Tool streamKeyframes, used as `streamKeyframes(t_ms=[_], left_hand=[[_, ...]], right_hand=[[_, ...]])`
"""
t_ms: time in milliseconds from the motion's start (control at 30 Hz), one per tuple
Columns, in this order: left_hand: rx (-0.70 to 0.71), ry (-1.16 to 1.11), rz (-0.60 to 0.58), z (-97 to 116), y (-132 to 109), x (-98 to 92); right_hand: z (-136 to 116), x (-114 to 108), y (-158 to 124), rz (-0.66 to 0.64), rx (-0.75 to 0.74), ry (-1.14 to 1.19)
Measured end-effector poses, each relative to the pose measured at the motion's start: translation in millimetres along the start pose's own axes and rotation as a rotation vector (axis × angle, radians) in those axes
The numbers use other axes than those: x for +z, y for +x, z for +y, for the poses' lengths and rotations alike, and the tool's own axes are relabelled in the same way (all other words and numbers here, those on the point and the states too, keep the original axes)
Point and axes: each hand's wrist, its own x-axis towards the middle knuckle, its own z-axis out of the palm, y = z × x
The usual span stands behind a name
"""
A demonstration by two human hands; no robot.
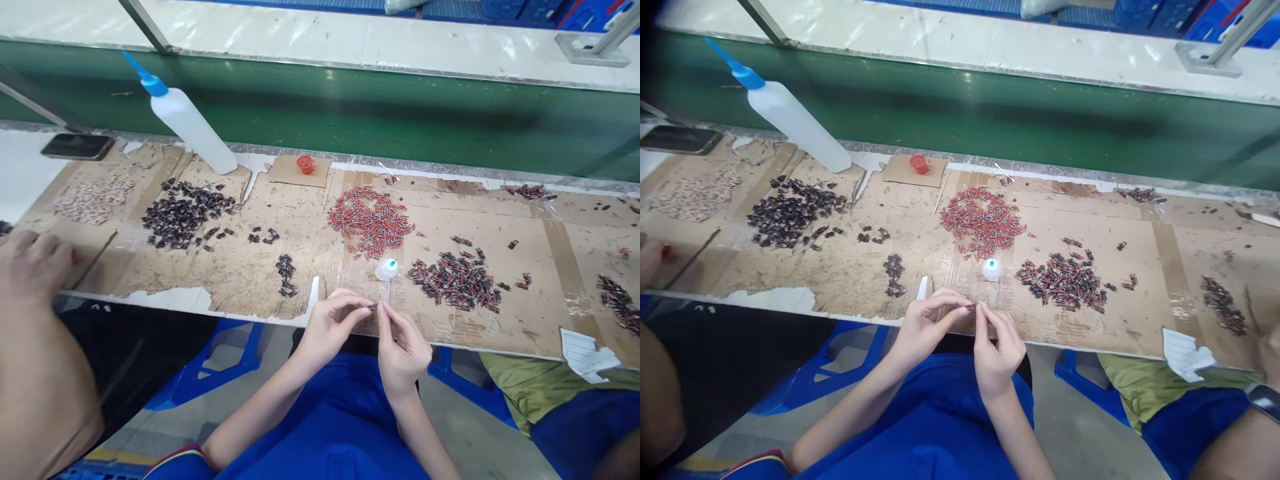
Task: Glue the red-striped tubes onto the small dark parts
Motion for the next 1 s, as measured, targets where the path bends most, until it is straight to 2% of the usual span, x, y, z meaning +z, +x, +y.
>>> streamKeyframes(t_ms=[100,167,567,667,767,867,933,1000], left_hand=[[0.036,0.002,-0.010,9.7,-4.0,-1.9],[0.060,0.013,-0.015,15.5,-6.1,-2.7],[0.048,0.065,-0.031,11.8,-4.0,-0.1],[0.042,0.091,-0.036,14.0,-4.3,0.9],[0.004,0.104,-0.030,13.7,-4.9,3.2],[-0.027,0.108,-0.014,11.0,-5.3,6.1],[-0.030,0.107,-0.004,9.4,-5.4,7.9],[-0.031,0.103,0.003,8.6,-5.5,9.4]], right_hand=[[-10.1,-6.1,-0.7,0.028,-0.144,-0.042],[-15.3,-9.2,-1.6,0.043,-0.186,-0.069],[-13.1,-7.4,2.2,0.025,-0.226,-0.098],[-13.3,-6.4,1.8,0.026,-0.135,-0.058],[-13.5,-5.7,1.9,0.021,0.091,0.039],[-12.6,-6.6,3.4,-0.042,0.312,0.155],[-10.9,-8.0,4.6,-0.091,0.372,0.187],[-8.7,-9.3,5.8,-0.127,0.368,0.172]])
